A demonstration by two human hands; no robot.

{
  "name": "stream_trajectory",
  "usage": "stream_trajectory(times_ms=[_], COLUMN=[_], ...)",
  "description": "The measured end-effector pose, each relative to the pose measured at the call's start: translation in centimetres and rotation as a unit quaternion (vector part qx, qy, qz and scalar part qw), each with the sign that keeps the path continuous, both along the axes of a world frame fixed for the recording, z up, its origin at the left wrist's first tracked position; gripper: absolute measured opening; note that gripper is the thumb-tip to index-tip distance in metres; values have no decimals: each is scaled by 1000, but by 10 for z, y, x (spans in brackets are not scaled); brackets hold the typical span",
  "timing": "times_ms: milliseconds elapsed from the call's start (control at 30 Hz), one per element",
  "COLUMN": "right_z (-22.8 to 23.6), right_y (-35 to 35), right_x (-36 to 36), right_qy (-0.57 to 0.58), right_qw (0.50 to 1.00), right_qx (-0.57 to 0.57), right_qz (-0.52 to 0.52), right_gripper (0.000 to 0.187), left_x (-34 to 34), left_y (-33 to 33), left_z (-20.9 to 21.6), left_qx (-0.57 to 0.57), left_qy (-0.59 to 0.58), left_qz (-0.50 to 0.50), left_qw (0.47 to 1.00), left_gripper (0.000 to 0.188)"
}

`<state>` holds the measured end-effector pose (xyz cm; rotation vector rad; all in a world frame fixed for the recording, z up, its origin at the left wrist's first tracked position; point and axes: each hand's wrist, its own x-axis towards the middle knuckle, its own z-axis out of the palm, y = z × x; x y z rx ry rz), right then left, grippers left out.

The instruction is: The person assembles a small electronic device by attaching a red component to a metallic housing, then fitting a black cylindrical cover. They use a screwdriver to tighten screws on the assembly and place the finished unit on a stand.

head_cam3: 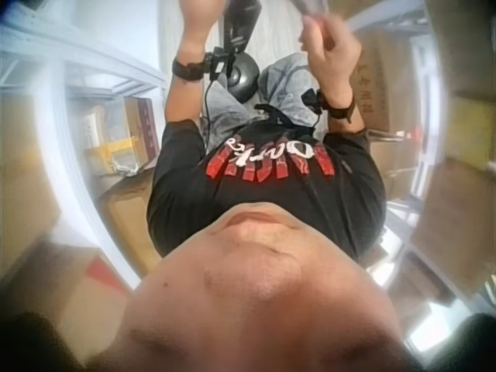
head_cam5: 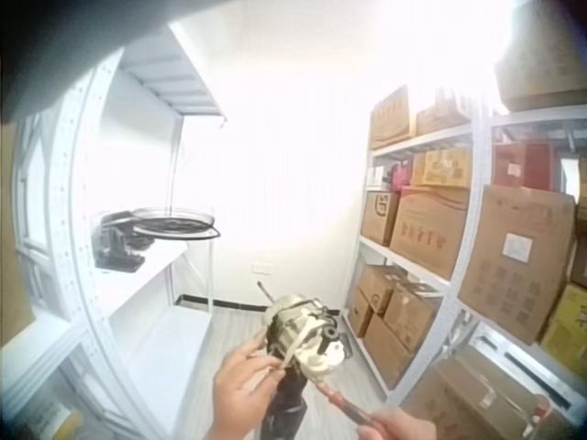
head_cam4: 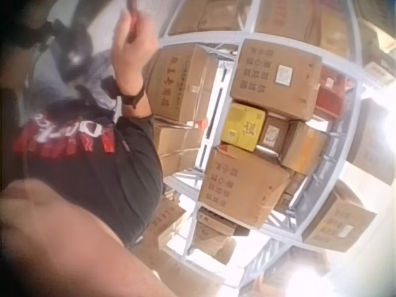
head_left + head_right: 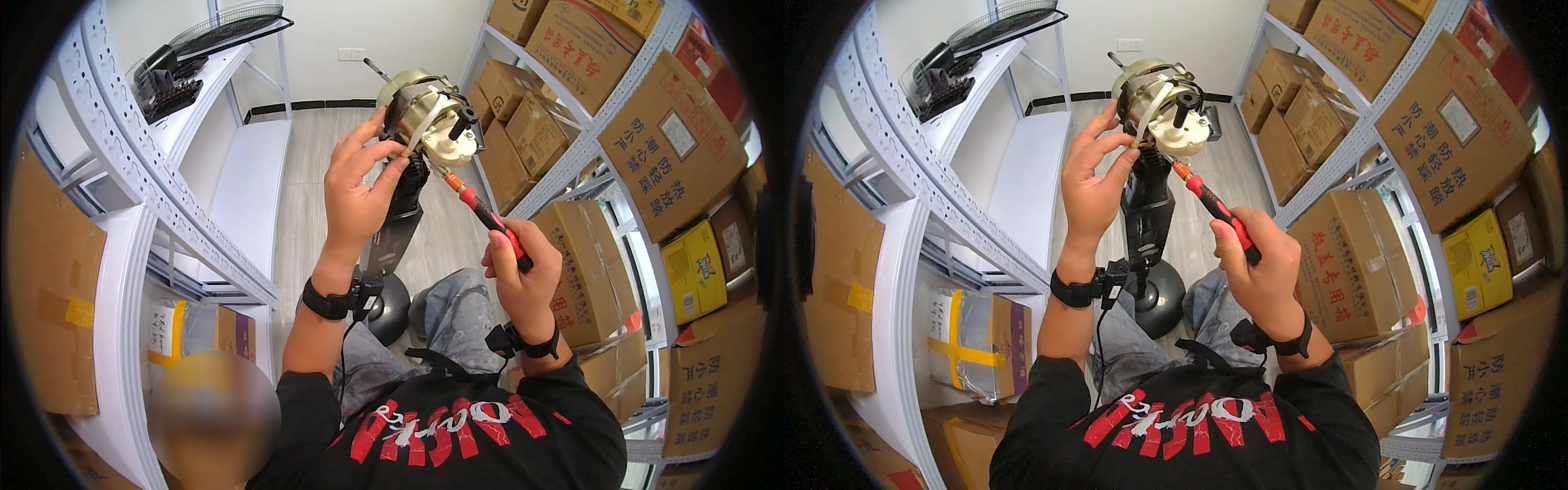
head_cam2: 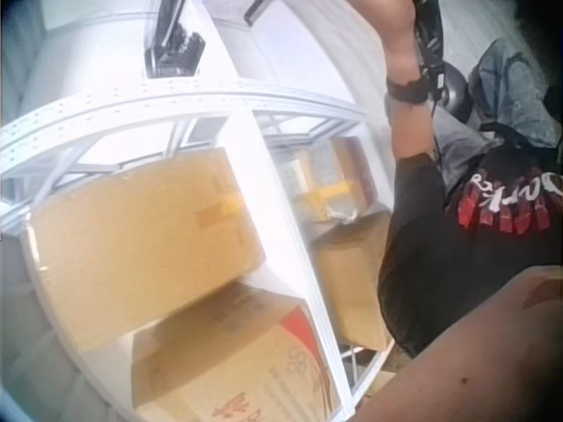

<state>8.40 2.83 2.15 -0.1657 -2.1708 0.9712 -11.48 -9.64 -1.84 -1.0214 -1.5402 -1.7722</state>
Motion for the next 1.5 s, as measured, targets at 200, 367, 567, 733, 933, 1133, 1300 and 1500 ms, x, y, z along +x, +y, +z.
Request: stream_trajectory(times_ms=[200, 367, 567, 733, 933, 1133, 1300, 1500], right_z=[2, 8, 6, 5, 5, -3, 2, 9], right_y=[15, 12, 6, 10, 13, 12, 19, 2], right_x=[-6, -8, 4, -3, -12, -2, -8, -7], right_qy=[69, 67, -44, 79, 124, 58, 129, 87], right_qw=[960, 965, 986, 969, 965, 986, 944, 984], right_qx=[271, 252, 143, 232, 229, 155, 301, 149], right_qz=[-7, -19, -72, -28, 26, -9, 33, 51], right_gripper=[21, 27, 24, 26, 31, 28, 21, 22], left_x=[0, 1, 2, 5, 4, 5, 5, 4], left_y=[0, 2, 3, 3, 1, 1, 0, 2], left_z=[-1, -2, -3, -1, -1, -1, -1, 0], left_qx=[-10, -1, -10, 10, -19, -12, -6, 5], left_qy=[-3, -11, -3, -14, -8, -10, -16, -17], left_qz=[-9, -3, -2, -3, -2, -6, -9, -1], left_qw=[1000, 1000, 1000, 1000, 1000, 1000, 1000, 1000], left_gripper=[18, 17, 18, 18, 18, 17, 17, 16])
